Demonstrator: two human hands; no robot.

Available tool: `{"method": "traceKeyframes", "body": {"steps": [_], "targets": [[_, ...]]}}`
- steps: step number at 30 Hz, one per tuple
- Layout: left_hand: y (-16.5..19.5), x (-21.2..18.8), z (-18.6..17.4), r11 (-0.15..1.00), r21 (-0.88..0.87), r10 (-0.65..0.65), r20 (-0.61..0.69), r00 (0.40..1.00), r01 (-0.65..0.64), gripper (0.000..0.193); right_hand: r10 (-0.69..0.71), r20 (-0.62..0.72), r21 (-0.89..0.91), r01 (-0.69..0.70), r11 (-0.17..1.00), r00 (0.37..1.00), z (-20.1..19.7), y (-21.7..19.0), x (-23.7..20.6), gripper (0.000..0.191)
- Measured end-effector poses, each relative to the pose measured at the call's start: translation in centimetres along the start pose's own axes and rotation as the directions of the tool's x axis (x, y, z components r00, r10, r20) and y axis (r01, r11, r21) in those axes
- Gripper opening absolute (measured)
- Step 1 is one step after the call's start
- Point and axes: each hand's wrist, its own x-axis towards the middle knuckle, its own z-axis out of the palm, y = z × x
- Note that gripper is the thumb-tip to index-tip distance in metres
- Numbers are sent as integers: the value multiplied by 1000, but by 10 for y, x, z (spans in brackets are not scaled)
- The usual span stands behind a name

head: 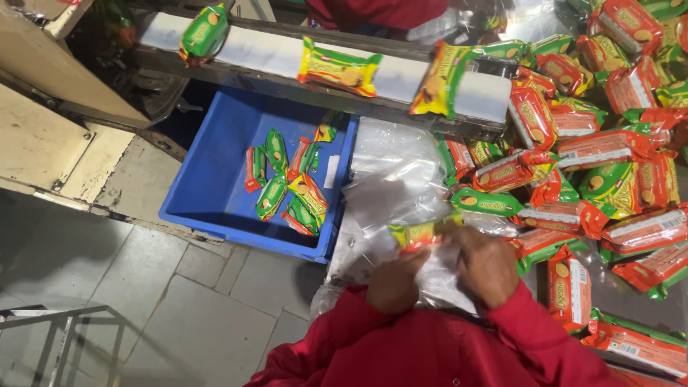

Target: The person repeatedly picks packaged biscuits from a conveyor belt and places them into a clear plastic bag. The person handles the items one at a time, filling the bag and occasionally adjusting its position on the table.

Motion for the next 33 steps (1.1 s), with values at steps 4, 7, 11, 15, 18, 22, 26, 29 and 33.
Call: {"method": "traceKeyframes", "body": {"steps": [4, 7, 11, 15, 18, 22, 26, 29, 33], "targets": [[-14, -6, 19, 999, -23, 24, 63, 998, -23, 71, -434, -261, -351, 334, 875, 862, 10, 23, 56, 65], [-21, -8, 23, 1000, -2, 0, 44, 999, 0, 71, -420, -372, -376, 279, 884, 828, 21, 45, 84, 54], [-27, -14, 26, 997, -44, -63, 71, 996, 66, 69, -180, -125, -374, 121, 919, 976, 16, 58, 112, 67], [-28, -17, 27, 999, -41, -5, 0, 1000, 5, 64, -164, -159, 107, 182, 977, 973, -14, 55, 101, 70], [-26, -7, 13, 986, -165, -5, 66, 998, 16, 67, 74, -135, 919, 97, 382, 988, -27, 54, 49, 83], [-6, 13, -14, 711, -622, -86, 387, 918, 329, 82, -244, -157, 908, 237, 346, 957, -7, 48, -21, 36], [38, 8, -16, 944, -326, -5, -176, 984, -53, 80, -366, -194, 602, 405, 688, 910, 22, 24, -27, 35], [58, 2, -12, 946, -10, 279, -485, 829, -324, 72, -492, -287, 36, 523, 852, 822, 18, 1, -19, 47], [53, 8, -28, 933, -70, 291, -430, 855, -353, 79, -456, -404, 326, 591, 738, 793, -3, -17, -18, 36]]}}
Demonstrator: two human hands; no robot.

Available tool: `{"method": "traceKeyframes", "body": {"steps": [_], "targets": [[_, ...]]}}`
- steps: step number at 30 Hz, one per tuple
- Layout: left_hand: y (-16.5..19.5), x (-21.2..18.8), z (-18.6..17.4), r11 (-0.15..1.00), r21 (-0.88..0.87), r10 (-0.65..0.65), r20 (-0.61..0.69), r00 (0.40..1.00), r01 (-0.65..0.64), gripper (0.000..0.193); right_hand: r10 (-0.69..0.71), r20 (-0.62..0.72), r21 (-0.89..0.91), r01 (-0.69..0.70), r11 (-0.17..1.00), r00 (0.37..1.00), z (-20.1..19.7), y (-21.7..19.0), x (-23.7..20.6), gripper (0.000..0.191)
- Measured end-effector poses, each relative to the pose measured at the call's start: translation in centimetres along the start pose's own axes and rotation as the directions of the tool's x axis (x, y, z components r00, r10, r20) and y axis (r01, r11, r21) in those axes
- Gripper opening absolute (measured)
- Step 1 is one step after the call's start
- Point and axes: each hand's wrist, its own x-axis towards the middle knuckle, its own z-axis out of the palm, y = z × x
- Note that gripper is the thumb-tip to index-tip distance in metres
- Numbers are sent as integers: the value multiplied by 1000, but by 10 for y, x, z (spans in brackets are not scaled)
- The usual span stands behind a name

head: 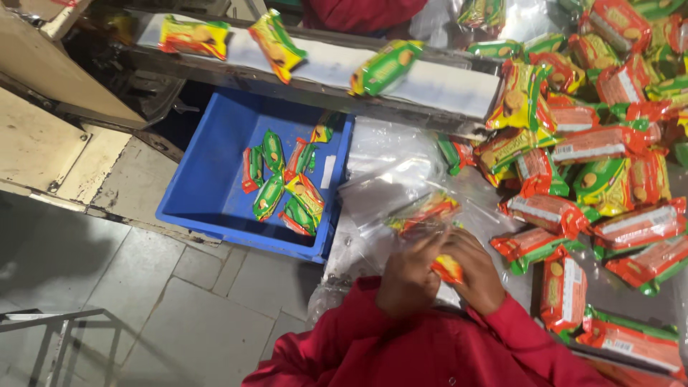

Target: The person repeatedly picks packaged biscuits from a conveyor belt and places them into a clear plastic bag. The person handles the items one at a time, filling the bag and occasionally adjusting its position on the table.

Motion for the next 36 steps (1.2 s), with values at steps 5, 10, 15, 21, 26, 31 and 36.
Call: {"method": "traceKeyframes", "body": {"steps": [5, 10, 15, 21, 26, 31, 36], "targets": [[-2, 19, -12, 806, -344, -401, 279, 873, 481, 84, 678, -222, 836, -221, 503, 701, 0, -4, -10, 56], [16, 8, 14, 737, -514, -329, 294, 897, 439, 91, 606, -289, 516, -413, 751, 741, 12, 16, -22, 38], [8, -12, 24, 958, -245, -139, 54, 989, 149, 77, -210, -32, -297, 191, 935, 977, 7, 27, -30, 21], [-9, -15, 28, 997, -69, -26, 175, 984, 39, 69, 53, 87, -706, 24, 708, 995, 13, 23, -42, 43], [-5, -12, 32, 981, -185, -18, 255, 967, 67, 47, 221, 57, -514, -161, 843, 974, 17, 30, -33, 47], [-16, -13, 35, 999, -12, 49, 91, 995, -48, 74, 247, 124, -765, -66, 641, 961, -5, 38, -10, 59], [-50, -17, 38, 954, 197, -286, 380, 880, 225, 81, 669, 115, -558, -510, 655, 734, -32, 55, 16, 45]]}}
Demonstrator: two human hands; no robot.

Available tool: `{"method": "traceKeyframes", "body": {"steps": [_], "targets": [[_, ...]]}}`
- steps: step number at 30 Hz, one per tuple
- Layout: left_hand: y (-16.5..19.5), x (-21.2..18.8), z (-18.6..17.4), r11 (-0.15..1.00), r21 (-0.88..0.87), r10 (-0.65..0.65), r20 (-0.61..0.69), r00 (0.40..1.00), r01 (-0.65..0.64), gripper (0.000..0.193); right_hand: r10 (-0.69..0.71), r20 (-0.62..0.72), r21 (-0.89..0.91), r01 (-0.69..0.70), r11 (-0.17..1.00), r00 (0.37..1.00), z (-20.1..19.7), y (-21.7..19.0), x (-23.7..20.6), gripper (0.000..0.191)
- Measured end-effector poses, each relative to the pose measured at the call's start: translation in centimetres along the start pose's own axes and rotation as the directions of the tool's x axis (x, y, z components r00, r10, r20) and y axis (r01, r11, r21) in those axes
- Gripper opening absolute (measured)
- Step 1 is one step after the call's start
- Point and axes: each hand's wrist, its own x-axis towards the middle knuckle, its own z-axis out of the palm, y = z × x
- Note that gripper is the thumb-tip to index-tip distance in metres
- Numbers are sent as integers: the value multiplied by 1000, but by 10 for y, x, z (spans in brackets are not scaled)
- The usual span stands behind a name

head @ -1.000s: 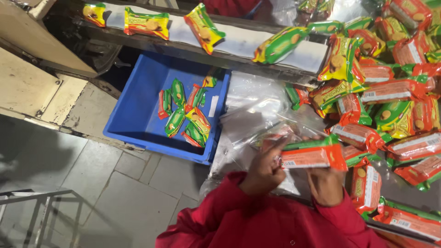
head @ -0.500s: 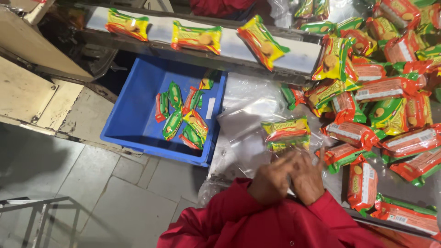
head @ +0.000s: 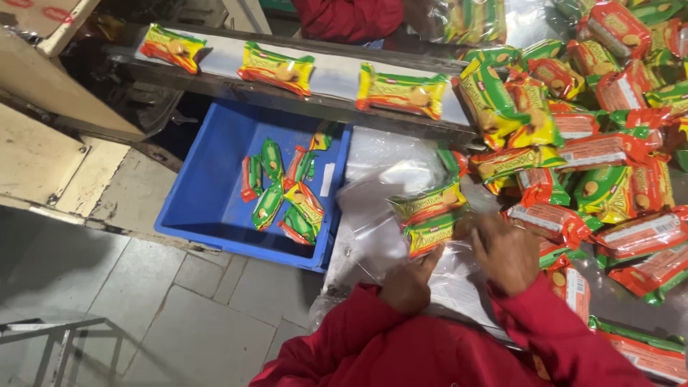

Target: The person repeatedly picks packaged biscuits from a conveyor belt and places them into a clear plastic bag. The person handles the items one at a time, filling the bag and occasionally adjusting its position on the table.

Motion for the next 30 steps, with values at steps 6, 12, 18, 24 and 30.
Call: {"method": "traceKeyframes", "body": {"steps": [6, 12, 18, 24, 30], "targets": [[-10, -2, 13, 993, -20, -111, 111, 988, 114, 70, -472, -286, -669, 180, 721, 834, -6, 29, 96, 63], [-18, -10, 7, 1000, 20, 16, 60, 998, -17, 75, -229, -199, -393, 137, 909, 953, -23, 64, 119, 34], [-16, -9, 9, 1000, 4, 25, 49, 998, -25, 87, -315, -455, -511, 46, 858, 833, -34, 61, 74, 56], [-13, -17, 10, 984, -58, 168, -34, 985, -169, 65, -96, -560, -187, -12, 982, 823, -69, 51, 50, 52], [-17, -24, 12, 963, -153, 206, -119, 971, -223, 55, -80, -649, 22, 123, 992, 757, -63, 70, 30, 96]]}}
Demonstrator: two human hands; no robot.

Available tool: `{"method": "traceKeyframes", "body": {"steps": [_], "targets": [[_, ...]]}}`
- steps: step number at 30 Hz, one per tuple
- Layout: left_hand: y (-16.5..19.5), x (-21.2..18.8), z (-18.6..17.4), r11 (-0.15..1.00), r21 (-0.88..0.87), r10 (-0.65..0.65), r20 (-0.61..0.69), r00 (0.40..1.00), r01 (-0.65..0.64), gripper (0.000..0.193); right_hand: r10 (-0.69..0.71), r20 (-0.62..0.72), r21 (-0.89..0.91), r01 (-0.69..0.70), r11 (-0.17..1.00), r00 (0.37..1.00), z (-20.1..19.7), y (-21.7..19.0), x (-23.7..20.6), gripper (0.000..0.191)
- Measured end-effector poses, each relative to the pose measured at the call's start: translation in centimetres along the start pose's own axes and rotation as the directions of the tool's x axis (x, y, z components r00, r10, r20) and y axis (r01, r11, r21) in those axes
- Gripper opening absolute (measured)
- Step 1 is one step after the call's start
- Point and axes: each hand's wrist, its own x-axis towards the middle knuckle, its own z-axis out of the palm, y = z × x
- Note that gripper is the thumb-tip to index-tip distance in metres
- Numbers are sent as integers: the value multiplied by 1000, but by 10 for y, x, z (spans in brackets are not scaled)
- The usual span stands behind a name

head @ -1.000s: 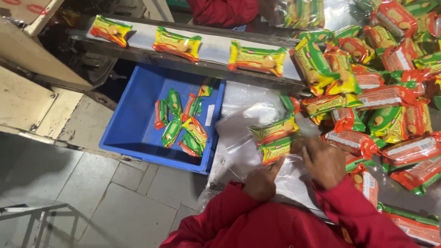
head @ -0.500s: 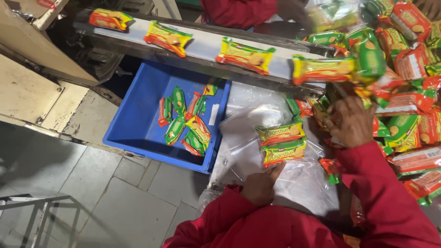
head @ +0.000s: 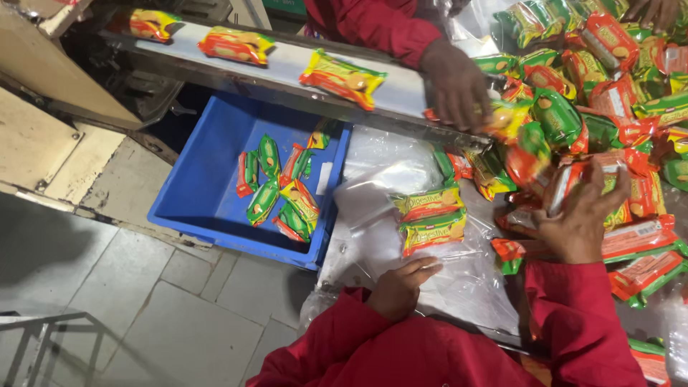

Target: The person repeatedly picks packaged biscuits from a conveyor belt and places them into a clear plastic bag. The person handles the items one at a time, filling the bag and occasionally adjusting its position on the table.

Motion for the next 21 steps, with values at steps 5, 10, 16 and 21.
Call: {"method": "traceKeyframes", "body": {"steps": [5, 10, 16, 21], "targets": [[4, -4, 2, 1000, -1, 18, 2, 1000, -18, 57, 98, 197, -204, -57, 977, 975, -11, 28, -11, 77], [15, 12, -9, 987, 45, 158, -121, 980, -153, 63, -116, 222, 719, -83, 690, 968, -27, -6, -56, 73], [55, 37, -25, 810, -462, -373, 70, 925, 361, 76, -204, 276, 855, -143, 498, 939, 24, -74, -132, 46], [86, 33, -18, 984, 175, 61, -172, 983, -31, 60, -272, 253, 207, 222, 953, 929, 44, -74, -145, 41]]}}
